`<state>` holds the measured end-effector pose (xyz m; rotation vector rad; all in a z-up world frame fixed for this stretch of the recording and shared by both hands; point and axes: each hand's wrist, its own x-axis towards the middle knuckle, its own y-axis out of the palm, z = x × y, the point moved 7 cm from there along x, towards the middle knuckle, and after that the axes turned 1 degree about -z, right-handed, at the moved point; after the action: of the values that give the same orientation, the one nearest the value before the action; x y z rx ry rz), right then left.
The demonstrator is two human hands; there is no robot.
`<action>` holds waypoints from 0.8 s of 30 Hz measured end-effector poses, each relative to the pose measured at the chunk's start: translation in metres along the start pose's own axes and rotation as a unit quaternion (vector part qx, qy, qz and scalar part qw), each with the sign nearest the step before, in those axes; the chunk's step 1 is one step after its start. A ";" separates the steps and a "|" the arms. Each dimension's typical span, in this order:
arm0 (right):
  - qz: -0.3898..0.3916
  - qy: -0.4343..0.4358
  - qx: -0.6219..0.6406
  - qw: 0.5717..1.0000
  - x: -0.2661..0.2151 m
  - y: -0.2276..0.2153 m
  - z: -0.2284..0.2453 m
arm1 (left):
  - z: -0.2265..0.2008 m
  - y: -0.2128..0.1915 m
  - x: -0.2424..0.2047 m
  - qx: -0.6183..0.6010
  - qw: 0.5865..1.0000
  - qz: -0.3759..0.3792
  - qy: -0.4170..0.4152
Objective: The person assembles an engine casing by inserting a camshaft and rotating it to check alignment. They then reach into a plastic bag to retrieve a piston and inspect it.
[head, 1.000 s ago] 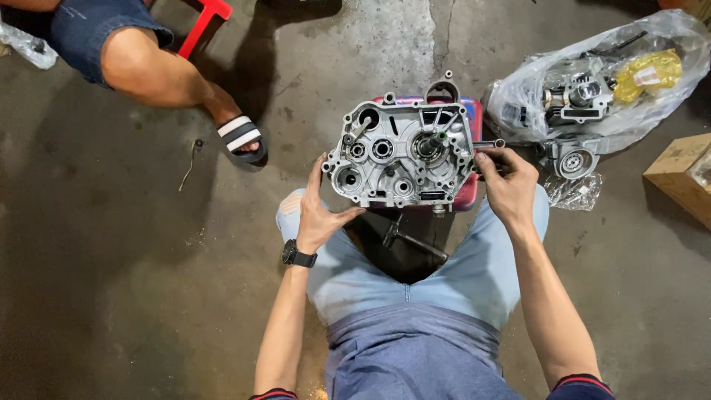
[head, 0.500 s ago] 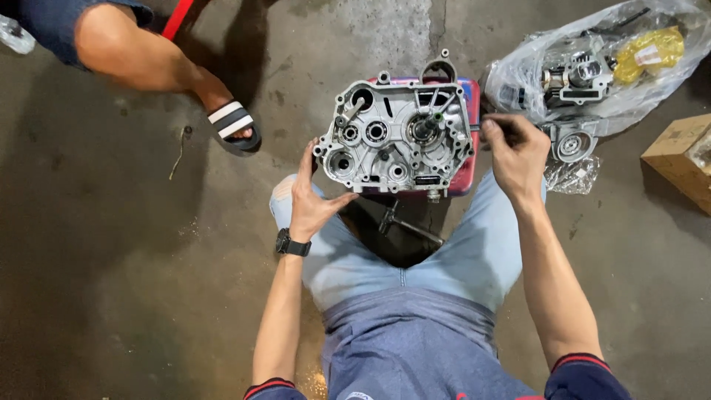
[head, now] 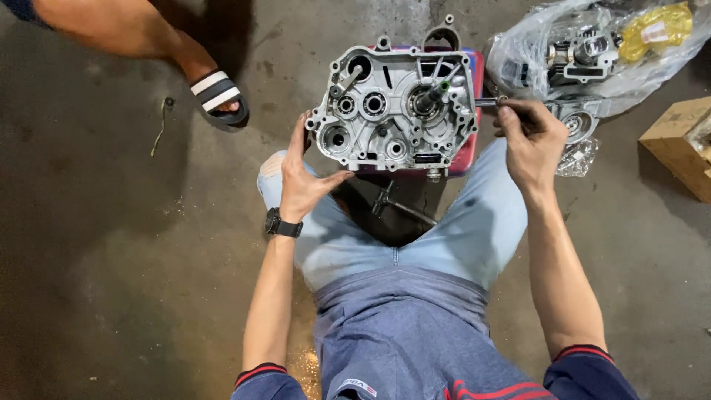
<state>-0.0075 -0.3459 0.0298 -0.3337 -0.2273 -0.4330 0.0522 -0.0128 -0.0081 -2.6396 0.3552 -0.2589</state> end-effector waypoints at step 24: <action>0.517 -0.003 -0.375 0.769 0.075 0.078 0.046 | -0.016 0.006 -0.002 0.046 0.998 0.011 0.051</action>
<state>0.0867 -0.2904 0.0727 -1.1736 0.1649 0.6238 0.0458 -0.0236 0.0029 -2.5372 0.3974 -0.3941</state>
